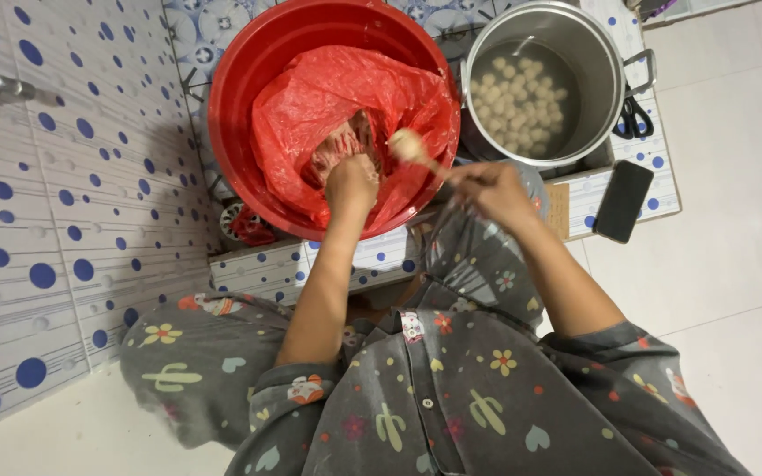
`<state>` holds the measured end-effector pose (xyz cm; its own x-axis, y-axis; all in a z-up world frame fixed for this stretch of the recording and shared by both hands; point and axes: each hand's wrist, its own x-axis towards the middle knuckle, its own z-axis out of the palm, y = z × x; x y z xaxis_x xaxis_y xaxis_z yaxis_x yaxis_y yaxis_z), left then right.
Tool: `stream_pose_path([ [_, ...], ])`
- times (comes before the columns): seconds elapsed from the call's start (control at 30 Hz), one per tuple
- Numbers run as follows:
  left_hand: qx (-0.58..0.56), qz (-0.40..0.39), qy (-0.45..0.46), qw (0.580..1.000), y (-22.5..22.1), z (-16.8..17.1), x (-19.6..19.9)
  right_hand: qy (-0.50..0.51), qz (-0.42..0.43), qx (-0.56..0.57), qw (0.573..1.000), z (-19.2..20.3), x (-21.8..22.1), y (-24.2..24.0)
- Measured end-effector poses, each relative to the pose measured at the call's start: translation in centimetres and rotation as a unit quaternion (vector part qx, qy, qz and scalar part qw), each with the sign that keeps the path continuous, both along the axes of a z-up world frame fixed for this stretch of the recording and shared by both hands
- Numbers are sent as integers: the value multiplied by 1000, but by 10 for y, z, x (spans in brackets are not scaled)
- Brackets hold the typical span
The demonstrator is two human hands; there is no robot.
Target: Forming meatballs from meat paste by hand and scooping them into a pot of water using a spoon
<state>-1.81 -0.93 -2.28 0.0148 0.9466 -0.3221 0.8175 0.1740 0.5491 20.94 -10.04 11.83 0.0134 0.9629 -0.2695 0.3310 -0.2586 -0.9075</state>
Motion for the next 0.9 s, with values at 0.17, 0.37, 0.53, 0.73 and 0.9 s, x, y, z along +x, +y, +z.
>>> stream_pose_path([
  [0.17, -18, 61, -52, 997, 11, -25, -11, -193, -51, 78, 977, -135, 135, 60],
  [0.37, -1, 69, -110, 992, -4, 1, -10, -352, -97, 56, 929, -241, 224, 107],
  [0.53, 22, 66, -117, 991, -3, -3, -9, -406, -82, 62, 908, -285, 247, 119],
  [0.73, 32, 120, -302, 945, 3, -12, -3, -406, -57, 116, 905, -212, 214, 104],
  [0.9, 28, 195, -543, 817, -19, 77, 10, -289, 26, 113, 950, -75, 99, 56],
])
